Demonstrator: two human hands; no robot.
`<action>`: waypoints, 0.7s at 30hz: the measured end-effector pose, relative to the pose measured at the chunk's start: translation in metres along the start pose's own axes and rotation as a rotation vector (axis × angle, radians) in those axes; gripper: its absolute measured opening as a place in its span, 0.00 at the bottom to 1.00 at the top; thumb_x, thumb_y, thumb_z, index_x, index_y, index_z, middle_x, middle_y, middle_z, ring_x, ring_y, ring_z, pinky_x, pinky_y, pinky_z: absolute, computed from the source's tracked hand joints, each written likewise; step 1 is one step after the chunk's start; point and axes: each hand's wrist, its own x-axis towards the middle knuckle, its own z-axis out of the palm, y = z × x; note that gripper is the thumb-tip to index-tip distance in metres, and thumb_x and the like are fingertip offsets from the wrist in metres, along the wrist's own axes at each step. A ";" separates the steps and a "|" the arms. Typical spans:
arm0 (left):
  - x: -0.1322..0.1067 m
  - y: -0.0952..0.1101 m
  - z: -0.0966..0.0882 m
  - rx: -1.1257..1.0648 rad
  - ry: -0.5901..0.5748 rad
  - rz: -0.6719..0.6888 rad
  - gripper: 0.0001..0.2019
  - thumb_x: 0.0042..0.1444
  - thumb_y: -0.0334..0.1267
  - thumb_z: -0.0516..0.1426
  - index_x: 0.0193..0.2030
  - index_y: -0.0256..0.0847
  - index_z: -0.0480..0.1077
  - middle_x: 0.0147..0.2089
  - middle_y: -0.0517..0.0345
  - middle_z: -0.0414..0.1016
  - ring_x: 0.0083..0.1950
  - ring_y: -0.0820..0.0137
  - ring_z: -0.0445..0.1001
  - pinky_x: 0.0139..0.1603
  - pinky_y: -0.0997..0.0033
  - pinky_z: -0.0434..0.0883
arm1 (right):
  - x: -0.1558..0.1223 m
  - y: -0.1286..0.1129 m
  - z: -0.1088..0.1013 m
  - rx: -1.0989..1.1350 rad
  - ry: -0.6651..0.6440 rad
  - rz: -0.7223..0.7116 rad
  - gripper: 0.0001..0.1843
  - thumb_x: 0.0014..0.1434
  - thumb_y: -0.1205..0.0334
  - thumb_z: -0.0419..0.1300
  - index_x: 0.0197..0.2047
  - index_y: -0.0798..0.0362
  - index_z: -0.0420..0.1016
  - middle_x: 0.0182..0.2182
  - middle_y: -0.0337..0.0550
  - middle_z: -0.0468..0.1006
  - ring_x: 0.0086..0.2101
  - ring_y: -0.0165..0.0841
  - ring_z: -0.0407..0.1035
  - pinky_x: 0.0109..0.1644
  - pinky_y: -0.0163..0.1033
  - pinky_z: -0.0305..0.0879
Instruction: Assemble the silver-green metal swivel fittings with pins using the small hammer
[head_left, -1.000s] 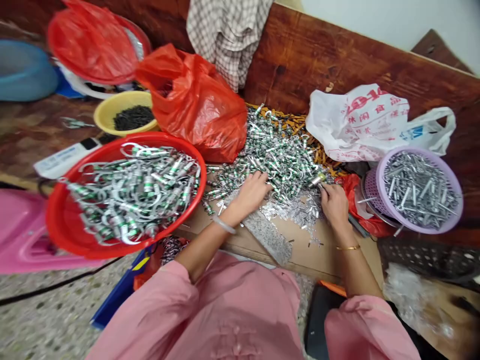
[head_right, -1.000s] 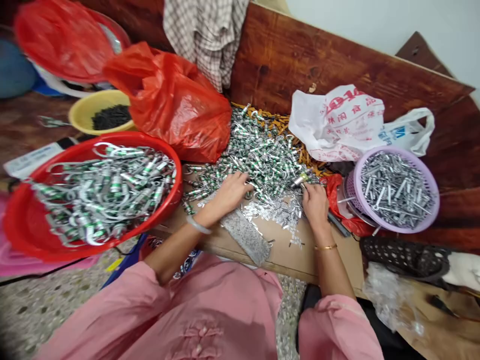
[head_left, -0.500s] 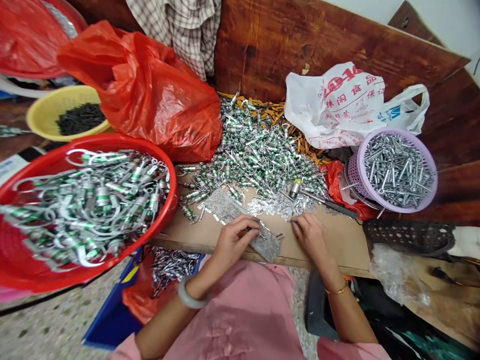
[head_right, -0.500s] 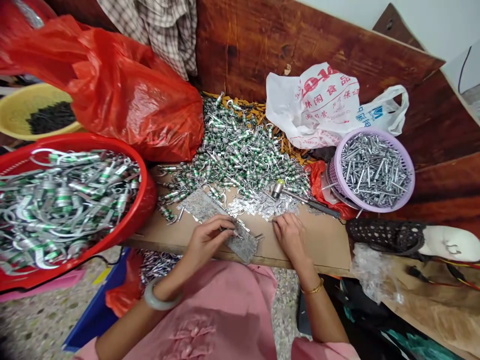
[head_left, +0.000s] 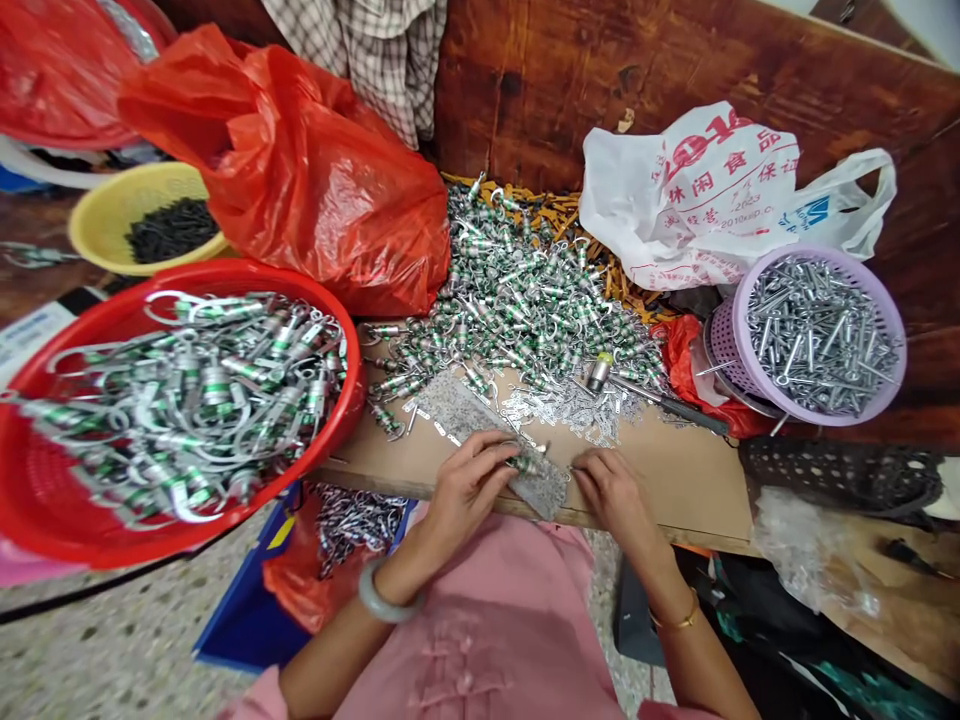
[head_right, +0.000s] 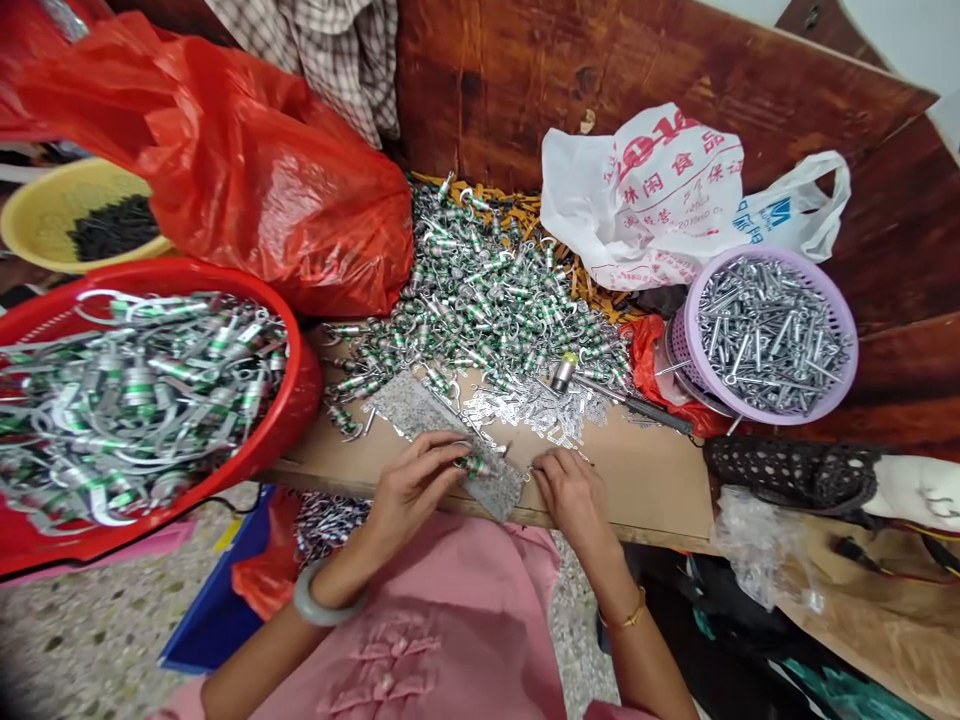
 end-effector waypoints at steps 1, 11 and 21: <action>0.000 0.000 0.000 -0.008 0.012 0.001 0.12 0.65 0.31 0.58 0.51 0.46 0.78 0.50 0.48 0.78 0.51 0.63 0.78 0.52 0.63 0.74 | 0.000 0.001 0.001 0.007 0.021 0.019 0.10 0.71 0.60 0.54 0.41 0.51 0.76 0.37 0.45 0.80 0.38 0.38 0.74 0.43 0.42 0.69; -0.001 0.006 0.000 -0.010 0.022 0.010 0.07 0.65 0.31 0.57 0.39 0.42 0.77 0.49 0.48 0.78 0.51 0.62 0.78 0.51 0.64 0.74 | 0.020 -0.055 -0.022 0.501 0.077 0.112 0.07 0.69 0.59 0.57 0.42 0.49 0.76 0.36 0.42 0.80 0.37 0.35 0.75 0.40 0.39 0.70; -0.016 0.006 -0.002 -0.122 0.061 -0.056 0.03 0.62 0.34 0.62 0.38 0.43 0.78 0.38 0.52 0.83 0.39 0.65 0.81 0.41 0.67 0.77 | 0.032 -0.081 -0.019 0.495 0.030 -0.018 0.06 0.68 0.61 0.59 0.39 0.49 0.76 0.32 0.41 0.78 0.35 0.35 0.73 0.38 0.39 0.68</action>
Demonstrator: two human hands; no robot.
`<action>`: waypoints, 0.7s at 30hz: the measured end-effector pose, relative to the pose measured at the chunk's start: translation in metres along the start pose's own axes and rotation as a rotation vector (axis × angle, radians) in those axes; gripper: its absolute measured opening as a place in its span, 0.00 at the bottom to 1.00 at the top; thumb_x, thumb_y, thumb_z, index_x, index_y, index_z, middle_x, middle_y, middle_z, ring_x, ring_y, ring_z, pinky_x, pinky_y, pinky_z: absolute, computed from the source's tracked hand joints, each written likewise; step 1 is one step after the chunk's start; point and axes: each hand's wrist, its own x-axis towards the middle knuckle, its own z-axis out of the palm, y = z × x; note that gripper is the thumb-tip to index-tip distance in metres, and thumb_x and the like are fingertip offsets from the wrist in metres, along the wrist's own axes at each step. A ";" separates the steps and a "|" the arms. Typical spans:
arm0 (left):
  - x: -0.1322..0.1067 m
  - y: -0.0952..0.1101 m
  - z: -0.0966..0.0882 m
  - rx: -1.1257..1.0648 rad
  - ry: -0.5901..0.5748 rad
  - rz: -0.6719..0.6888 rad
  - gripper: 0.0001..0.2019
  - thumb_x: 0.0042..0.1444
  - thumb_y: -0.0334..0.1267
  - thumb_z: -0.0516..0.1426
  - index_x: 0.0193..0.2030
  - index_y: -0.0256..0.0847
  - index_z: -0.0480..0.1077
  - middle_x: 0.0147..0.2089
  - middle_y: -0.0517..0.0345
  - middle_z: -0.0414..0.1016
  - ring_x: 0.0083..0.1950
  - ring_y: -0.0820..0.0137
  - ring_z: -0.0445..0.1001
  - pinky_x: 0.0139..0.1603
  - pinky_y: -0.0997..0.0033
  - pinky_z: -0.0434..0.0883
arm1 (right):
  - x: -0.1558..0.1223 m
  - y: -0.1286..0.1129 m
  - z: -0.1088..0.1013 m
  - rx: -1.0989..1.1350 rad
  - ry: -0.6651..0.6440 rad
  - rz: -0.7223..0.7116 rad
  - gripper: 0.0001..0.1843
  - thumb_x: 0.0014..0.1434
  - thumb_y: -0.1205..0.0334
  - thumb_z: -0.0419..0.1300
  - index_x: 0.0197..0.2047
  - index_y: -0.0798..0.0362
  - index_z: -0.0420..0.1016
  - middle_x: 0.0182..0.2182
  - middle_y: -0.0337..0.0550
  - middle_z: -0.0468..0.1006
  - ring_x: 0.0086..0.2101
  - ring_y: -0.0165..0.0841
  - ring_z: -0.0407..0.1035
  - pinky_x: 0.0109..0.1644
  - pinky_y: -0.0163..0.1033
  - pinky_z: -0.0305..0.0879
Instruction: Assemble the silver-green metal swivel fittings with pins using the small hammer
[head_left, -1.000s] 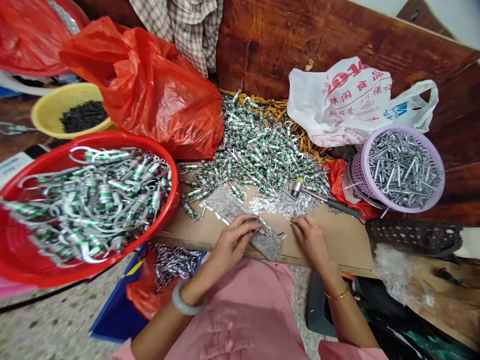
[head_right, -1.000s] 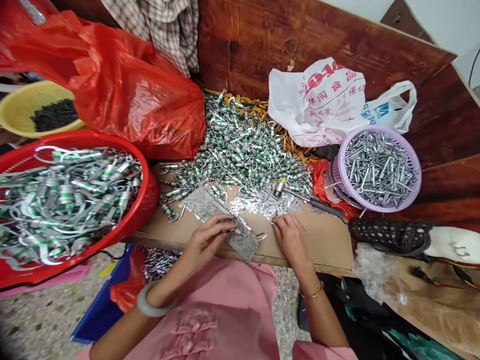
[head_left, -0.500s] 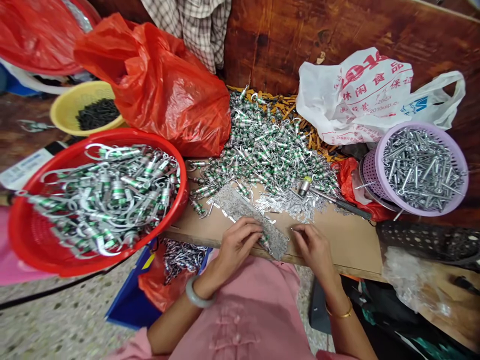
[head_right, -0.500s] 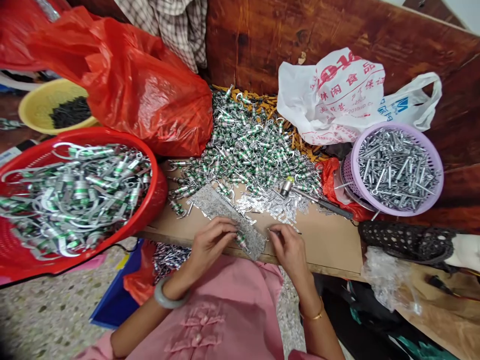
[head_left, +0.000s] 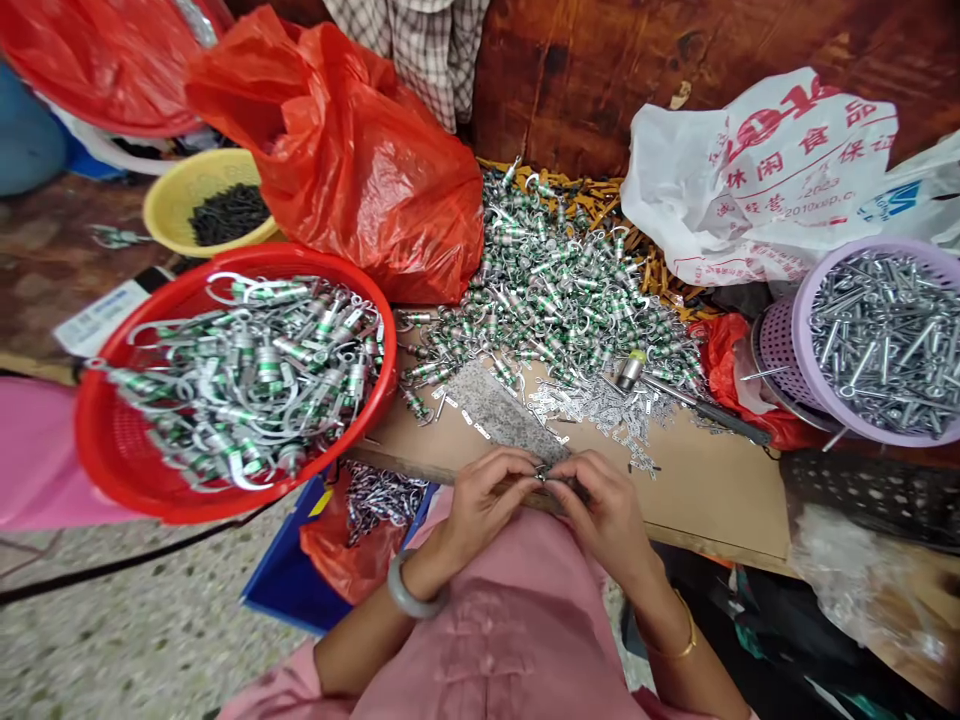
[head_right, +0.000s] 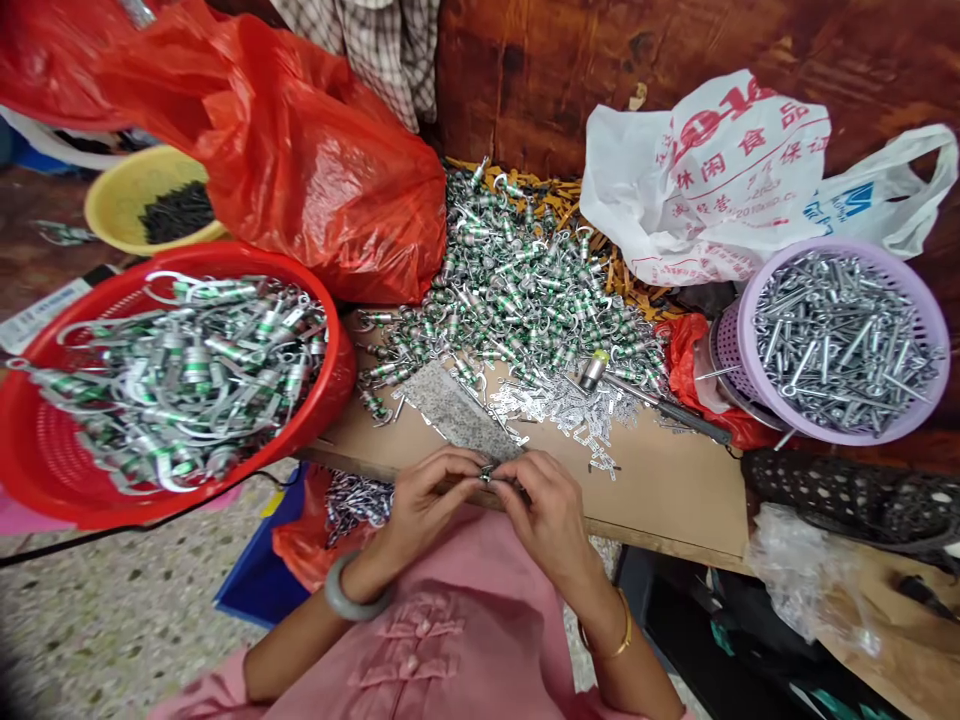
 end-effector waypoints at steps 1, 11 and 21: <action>0.000 -0.001 -0.001 -0.015 -0.001 -0.002 0.02 0.62 0.34 0.62 0.38 0.43 0.78 0.38 0.52 0.83 0.39 0.65 0.81 0.41 0.68 0.77 | 0.000 0.000 0.000 0.001 -0.008 -0.006 0.06 0.68 0.61 0.59 0.39 0.49 0.76 0.32 0.41 0.78 0.35 0.35 0.73 0.38 0.39 0.68; 0.000 -0.001 -0.006 -0.011 -0.077 0.045 0.06 0.61 0.32 0.62 0.41 0.44 0.81 0.40 0.50 0.83 0.41 0.65 0.81 0.42 0.67 0.77 | 0.004 -0.002 -0.004 -0.044 -0.066 -0.110 0.08 0.70 0.61 0.57 0.40 0.49 0.76 0.32 0.43 0.79 0.35 0.35 0.73 0.39 0.40 0.67; -0.002 -0.001 0.000 -0.031 0.046 0.062 0.03 0.60 0.32 0.63 0.38 0.43 0.79 0.38 0.53 0.81 0.39 0.67 0.80 0.40 0.70 0.76 | 0.002 -0.003 -0.004 0.011 0.004 -0.012 0.07 0.69 0.61 0.57 0.40 0.49 0.77 0.32 0.42 0.78 0.35 0.35 0.73 0.39 0.39 0.69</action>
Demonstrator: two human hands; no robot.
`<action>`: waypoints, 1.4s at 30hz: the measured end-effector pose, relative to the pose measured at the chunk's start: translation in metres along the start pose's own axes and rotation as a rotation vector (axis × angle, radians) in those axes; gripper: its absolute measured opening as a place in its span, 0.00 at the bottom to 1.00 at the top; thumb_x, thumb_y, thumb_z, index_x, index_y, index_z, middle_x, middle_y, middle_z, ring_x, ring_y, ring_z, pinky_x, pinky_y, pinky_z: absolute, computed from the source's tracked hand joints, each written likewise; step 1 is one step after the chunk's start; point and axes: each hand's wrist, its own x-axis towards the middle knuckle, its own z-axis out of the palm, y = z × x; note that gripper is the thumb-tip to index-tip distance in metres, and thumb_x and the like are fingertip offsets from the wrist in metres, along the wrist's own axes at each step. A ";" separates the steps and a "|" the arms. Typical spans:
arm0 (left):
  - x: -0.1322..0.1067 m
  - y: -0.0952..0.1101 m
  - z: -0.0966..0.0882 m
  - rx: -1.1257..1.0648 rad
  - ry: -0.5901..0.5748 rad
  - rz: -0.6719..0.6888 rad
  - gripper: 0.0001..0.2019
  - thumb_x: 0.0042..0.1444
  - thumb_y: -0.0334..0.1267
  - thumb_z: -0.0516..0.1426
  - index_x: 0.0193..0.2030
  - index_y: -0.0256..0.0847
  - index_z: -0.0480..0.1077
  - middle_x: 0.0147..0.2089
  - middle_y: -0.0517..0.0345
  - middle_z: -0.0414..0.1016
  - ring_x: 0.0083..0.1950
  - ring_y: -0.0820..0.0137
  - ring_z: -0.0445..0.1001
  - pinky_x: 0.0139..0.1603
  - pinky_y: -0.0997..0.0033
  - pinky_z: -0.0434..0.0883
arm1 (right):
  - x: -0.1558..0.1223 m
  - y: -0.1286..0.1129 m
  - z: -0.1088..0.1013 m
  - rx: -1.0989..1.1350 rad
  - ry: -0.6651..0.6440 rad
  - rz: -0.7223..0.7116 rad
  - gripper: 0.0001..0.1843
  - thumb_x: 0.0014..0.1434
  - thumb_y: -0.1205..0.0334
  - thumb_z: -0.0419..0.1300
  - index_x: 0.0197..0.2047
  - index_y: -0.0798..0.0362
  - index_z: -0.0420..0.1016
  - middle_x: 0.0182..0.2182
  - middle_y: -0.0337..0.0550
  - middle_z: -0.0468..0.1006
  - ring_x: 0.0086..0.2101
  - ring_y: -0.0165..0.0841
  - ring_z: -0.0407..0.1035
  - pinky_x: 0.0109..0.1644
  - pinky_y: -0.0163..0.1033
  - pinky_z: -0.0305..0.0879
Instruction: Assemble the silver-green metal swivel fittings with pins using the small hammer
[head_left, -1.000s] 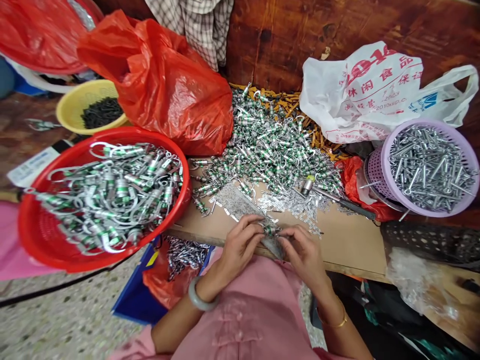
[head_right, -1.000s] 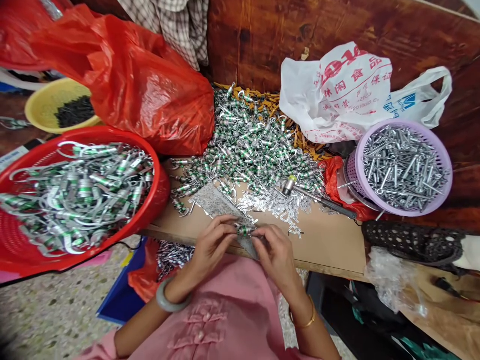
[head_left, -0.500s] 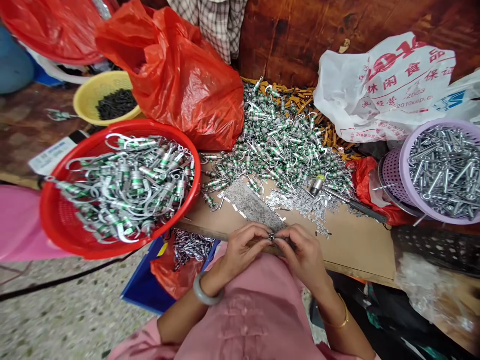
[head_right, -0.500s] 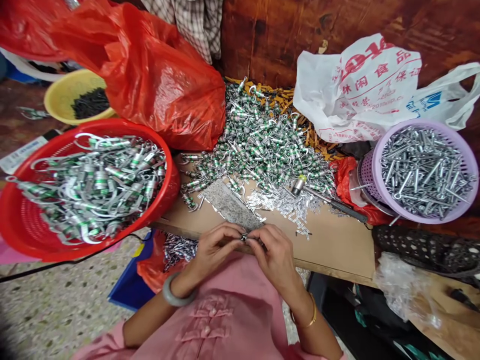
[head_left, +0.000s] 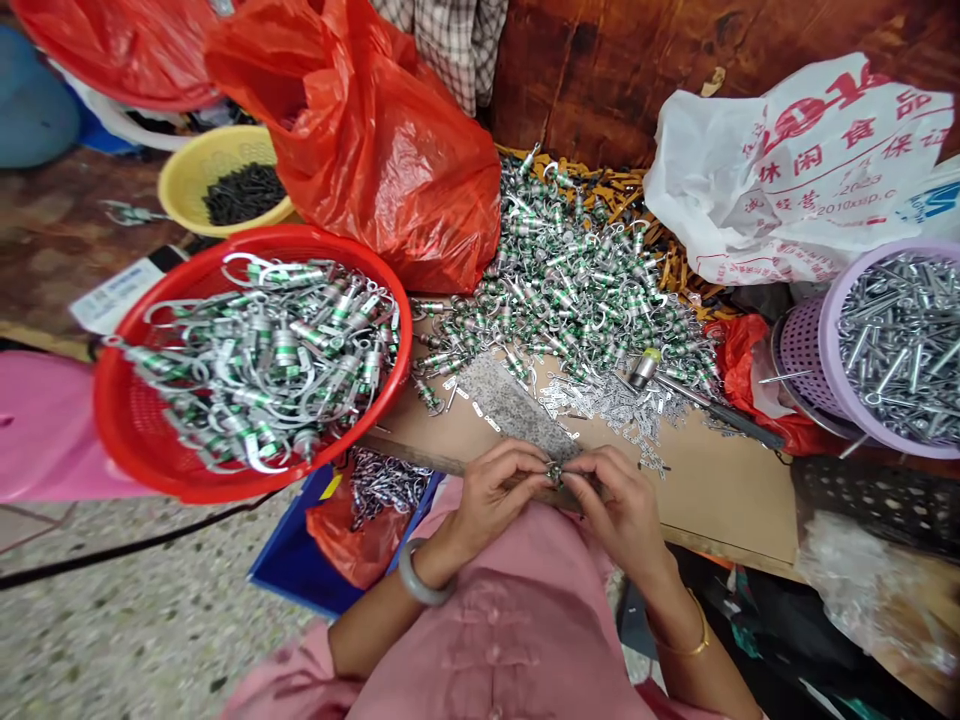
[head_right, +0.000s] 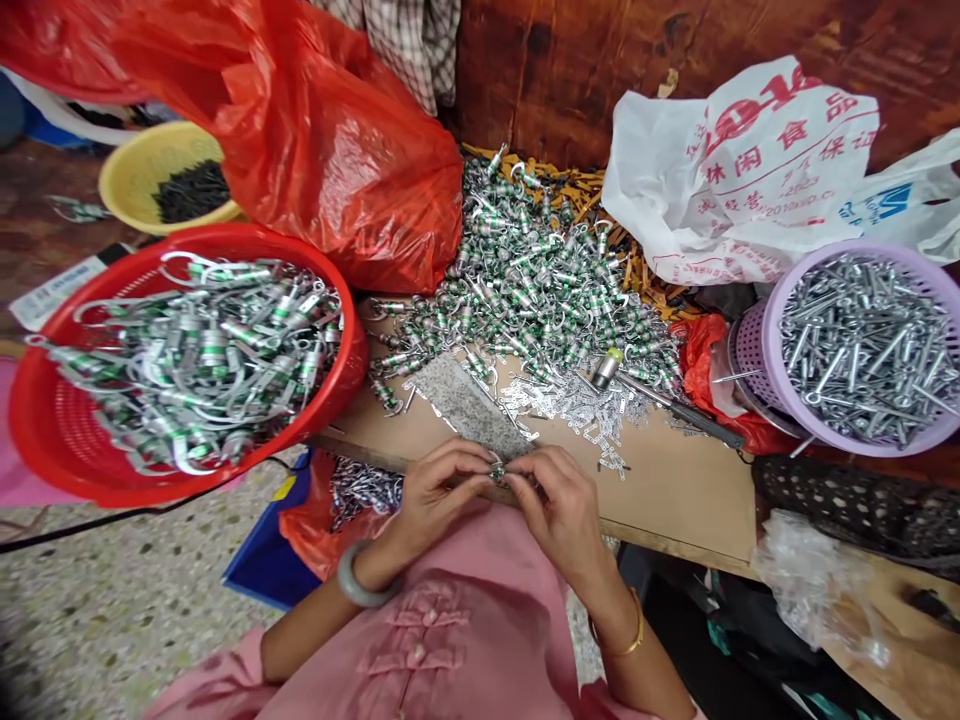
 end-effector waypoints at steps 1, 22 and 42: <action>0.000 -0.001 -0.001 0.014 -0.001 0.019 0.02 0.60 0.31 0.63 0.38 0.42 0.78 0.38 0.53 0.81 0.39 0.67 0.80 0.40 0.70 0.76 | 0.000 0.000 0.000 -0.003 -0.013 -0.007 0.07 0.69 0.61 0.57 0.40 0.49 0.77 0.32 0.42 0.78 0.35 0.35 0.73 0.39 0.39 0.69; -0.001 0.000 0.002 0.090 0.049 -0.078 0.04 0.64 0.36 0.61 0.37 0.41 0.75 0.42 0.53 0.78 0.44 0.64 0.76 0.44 0.64 0.74 | -0.009 0.005 0.007 0.057 -0.010 -0.027 0.07 0.68 0.64 0.59 0.48 0.48 0.74 0.40 0.45 0.78 0.41 0.36 0.74 0.42 0.40 0.72; -0.004 0.010 0.002 -0.021 -0.470 -0.269 0.05 0.61 0.31 0.58 0.33 0.39 0.74 0.32 0.56 0.77 0.35 0.68 0.73 0.38 0.70 0.67 | -0.036 0.001 -0.006 0.088 -0.215 0.306 0.10 0.66 0.54 0.62 0.37 0.49 0.80 0.30 0.42 0.80 0.33 0.35 0.72 0.37 0.38 0.66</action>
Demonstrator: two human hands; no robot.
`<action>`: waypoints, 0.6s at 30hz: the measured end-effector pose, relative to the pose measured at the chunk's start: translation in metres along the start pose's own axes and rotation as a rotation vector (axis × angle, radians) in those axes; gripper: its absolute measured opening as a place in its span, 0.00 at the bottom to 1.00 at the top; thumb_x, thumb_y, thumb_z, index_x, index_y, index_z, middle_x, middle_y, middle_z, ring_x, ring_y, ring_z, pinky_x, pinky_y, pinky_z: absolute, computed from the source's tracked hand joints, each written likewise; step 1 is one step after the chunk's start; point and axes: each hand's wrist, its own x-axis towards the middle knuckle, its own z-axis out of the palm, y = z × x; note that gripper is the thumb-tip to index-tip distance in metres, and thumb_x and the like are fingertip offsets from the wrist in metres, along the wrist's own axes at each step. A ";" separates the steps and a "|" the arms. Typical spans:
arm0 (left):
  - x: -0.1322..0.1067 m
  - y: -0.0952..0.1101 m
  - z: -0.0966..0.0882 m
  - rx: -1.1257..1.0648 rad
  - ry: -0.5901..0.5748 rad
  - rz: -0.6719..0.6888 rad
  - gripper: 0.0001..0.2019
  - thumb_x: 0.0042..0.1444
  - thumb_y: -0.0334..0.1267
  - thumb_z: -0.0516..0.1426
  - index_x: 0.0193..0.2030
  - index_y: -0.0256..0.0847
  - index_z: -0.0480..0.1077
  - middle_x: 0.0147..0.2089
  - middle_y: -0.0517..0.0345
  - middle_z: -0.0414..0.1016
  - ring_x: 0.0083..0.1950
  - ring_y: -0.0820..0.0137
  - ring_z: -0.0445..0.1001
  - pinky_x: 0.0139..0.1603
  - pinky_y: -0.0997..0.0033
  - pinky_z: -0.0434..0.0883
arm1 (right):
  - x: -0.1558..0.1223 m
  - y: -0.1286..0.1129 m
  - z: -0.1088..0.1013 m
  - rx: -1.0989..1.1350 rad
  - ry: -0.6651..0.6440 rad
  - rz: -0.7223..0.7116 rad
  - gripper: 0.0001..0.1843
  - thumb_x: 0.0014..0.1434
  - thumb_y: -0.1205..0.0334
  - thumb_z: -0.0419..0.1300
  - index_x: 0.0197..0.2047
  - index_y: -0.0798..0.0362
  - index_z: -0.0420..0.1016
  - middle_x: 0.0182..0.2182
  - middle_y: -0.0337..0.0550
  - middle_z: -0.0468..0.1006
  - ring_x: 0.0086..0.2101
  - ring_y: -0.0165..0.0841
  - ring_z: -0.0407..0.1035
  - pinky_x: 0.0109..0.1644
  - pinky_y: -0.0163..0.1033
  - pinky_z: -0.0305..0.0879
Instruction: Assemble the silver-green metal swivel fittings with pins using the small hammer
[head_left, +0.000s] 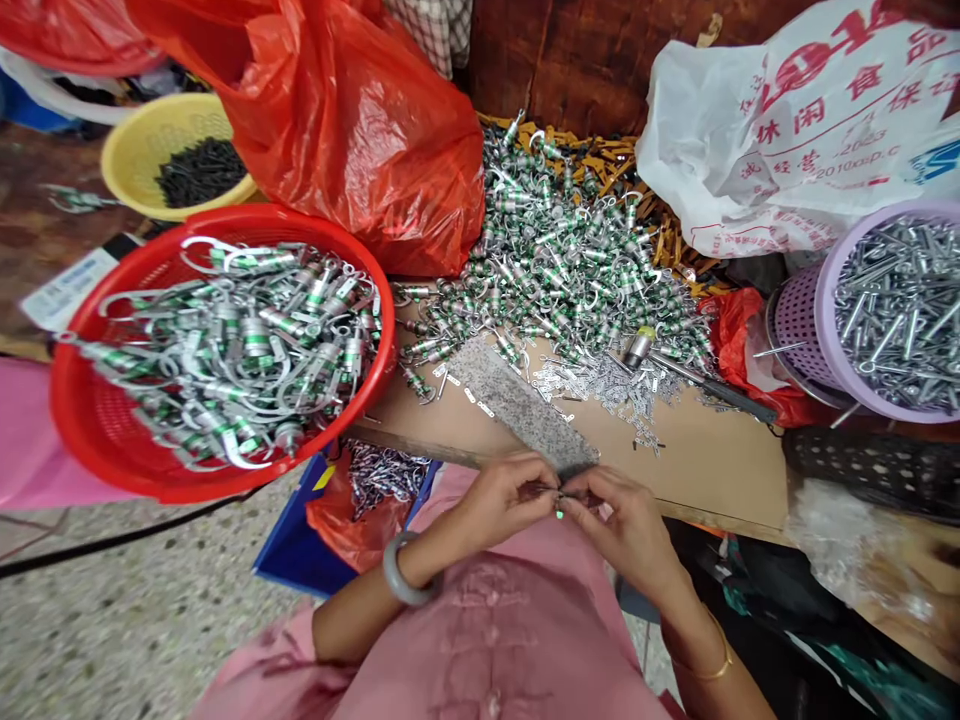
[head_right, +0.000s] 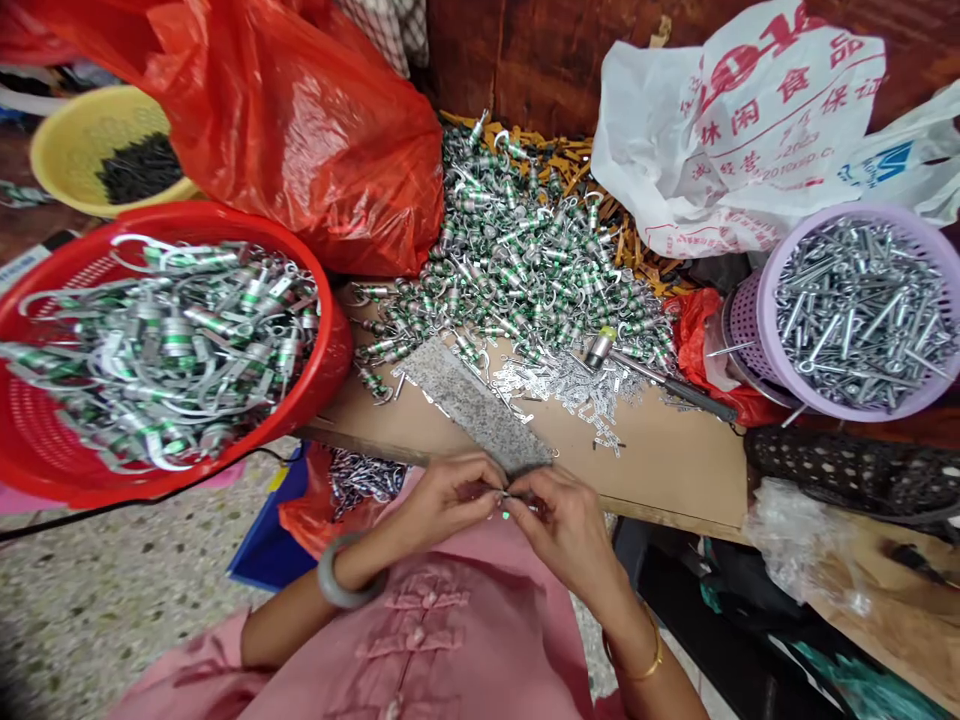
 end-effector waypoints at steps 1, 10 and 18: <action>-0.003 -0.004 0.008 -0.127 0.020 -0.105 0.06 0.60 0.32 0.58 0.31 0.38 0.74 0.30 0.58 0.76 0.33 0.69 0.72 0.35 0.71 0.66 | -0.004 0.002 0.000 0.055 -0.048 0.082 0.13 0.66 0.51 0.62 0.36 0.50 0.80 0.28 0.41 0.79 0.30 0.33 0.71 0.34 0.37 0.64; -0.014 -0.023 0.054 -0.863 0.241 -0.404 0.23 0.40 0.35 0.74 0.39 0.41 0.69 0.36 0.59 0.80 0.38 0.68 0.79 0.41 0.71 0.74 | -0.011 0.038 0.008 0.551 -0.016 0.430 0.28 0.52 0.34 0.67 0.28 0.55 0.75 0.20 0.37 0.74 0.22 0.27 0.62 0.27 0.33 0.57; -0.009 -0.030 0.066 -0.751 0.462 -0.328 0.21 0.42 0.36 0.72 0.36 0.42 0.65 0.31 0.63 0.79 0.33 0.71 0.78 0.36 0.74 0.72 | -0.012 0.044 0.009 0.373 0.098 0.357 0.25 0.58 0.37 0.63 0.29 0.54 0.76 0.22 0.38 0.75 0.22 0.29 0.65 0.27 0.34 0.60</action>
